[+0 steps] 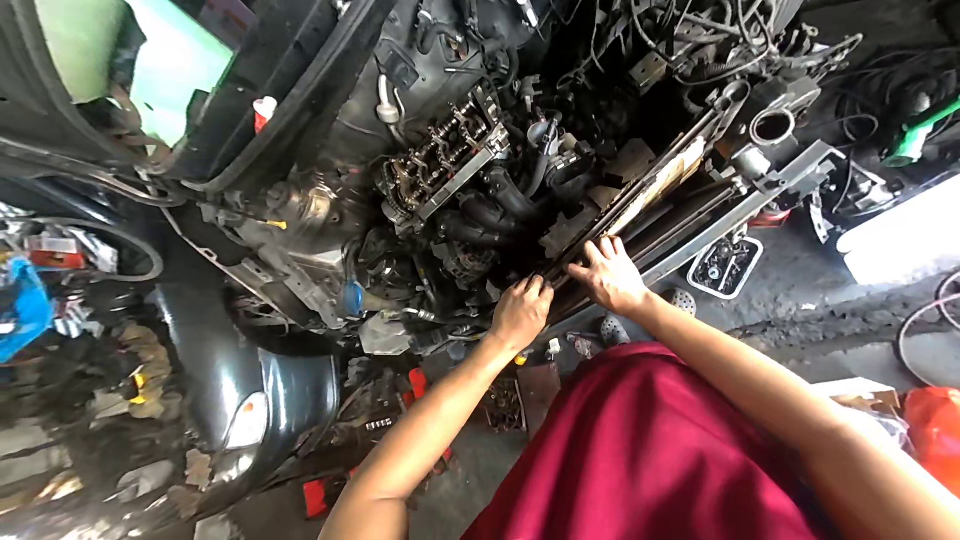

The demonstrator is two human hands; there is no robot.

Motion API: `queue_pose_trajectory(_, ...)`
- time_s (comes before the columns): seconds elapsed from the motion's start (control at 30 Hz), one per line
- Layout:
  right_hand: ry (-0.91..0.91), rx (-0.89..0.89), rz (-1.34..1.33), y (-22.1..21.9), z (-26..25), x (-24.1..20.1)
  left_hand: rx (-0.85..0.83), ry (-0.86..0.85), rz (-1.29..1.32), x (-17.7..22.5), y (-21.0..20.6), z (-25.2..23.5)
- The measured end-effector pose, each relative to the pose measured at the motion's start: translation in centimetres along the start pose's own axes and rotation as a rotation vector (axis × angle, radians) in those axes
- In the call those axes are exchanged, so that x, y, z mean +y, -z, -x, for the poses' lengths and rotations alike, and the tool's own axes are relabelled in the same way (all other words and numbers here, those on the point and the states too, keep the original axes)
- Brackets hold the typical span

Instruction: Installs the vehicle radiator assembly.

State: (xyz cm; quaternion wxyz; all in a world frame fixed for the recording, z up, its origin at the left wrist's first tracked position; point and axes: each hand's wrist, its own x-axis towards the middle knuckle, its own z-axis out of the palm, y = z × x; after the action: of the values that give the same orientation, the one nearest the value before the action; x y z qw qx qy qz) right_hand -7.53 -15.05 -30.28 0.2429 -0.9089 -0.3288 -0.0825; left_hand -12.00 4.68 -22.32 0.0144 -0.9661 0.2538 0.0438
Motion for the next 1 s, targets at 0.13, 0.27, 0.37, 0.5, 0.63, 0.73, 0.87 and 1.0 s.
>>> queue_pose_trajectory(0.13, 0.002, 0.008, -0.008, -0.1, 0.0, 0.0, 0.004, -0.007, -0.001, -0.1, -0.3, 0.0)
queue_pose_trajectory(0.27, 0.0, 0.028, -0.014, -0.5, 0.1, 0.1, 0.091, -0.041, -0.027, -0.9, -0.8, 1.4)
queue_pose_trajectory(0.37, 0.005, 0.016, -0.026, -0.4, 0.0, 0.1, 0.106, -0.036, -0.023, -1.5, -0.7, 2.2)
queue_pose_trajectory(0.5, -0.002, 0.016, -0.044, -0.4, 0.0, 0.2, 0.093, -0.023, -0.023, -1.4, -0.8, 2.1)
queue_pose_trajectory(0.63, -0.005, 0.034, -0.043, -0.4, 0.0, 0.0, 0.095, -0.002, -0.002, -0.8, -1.0, 1.6)
queue_pose_trajectory(0.73, -0.005, 0.041, -0.036, -0.2, 0.1, 0.0, 0.062, 0.01, 0.005, -0.7, -0.7, 1.9)
queue_pose_trajectory(0.87, 0.003, 0.029, -0.035, -0.3, 0.2, 0.1, -0.139, 0.07, 0.024, -1.1, 0.3, 3.2)
queue_pose_trajectory(1.0, 0.004, 0.011, -0.037, 0.0, 0.3, 0.2, -0.019, -0.003, 0.047, -1.8, 0.5, 4.9)
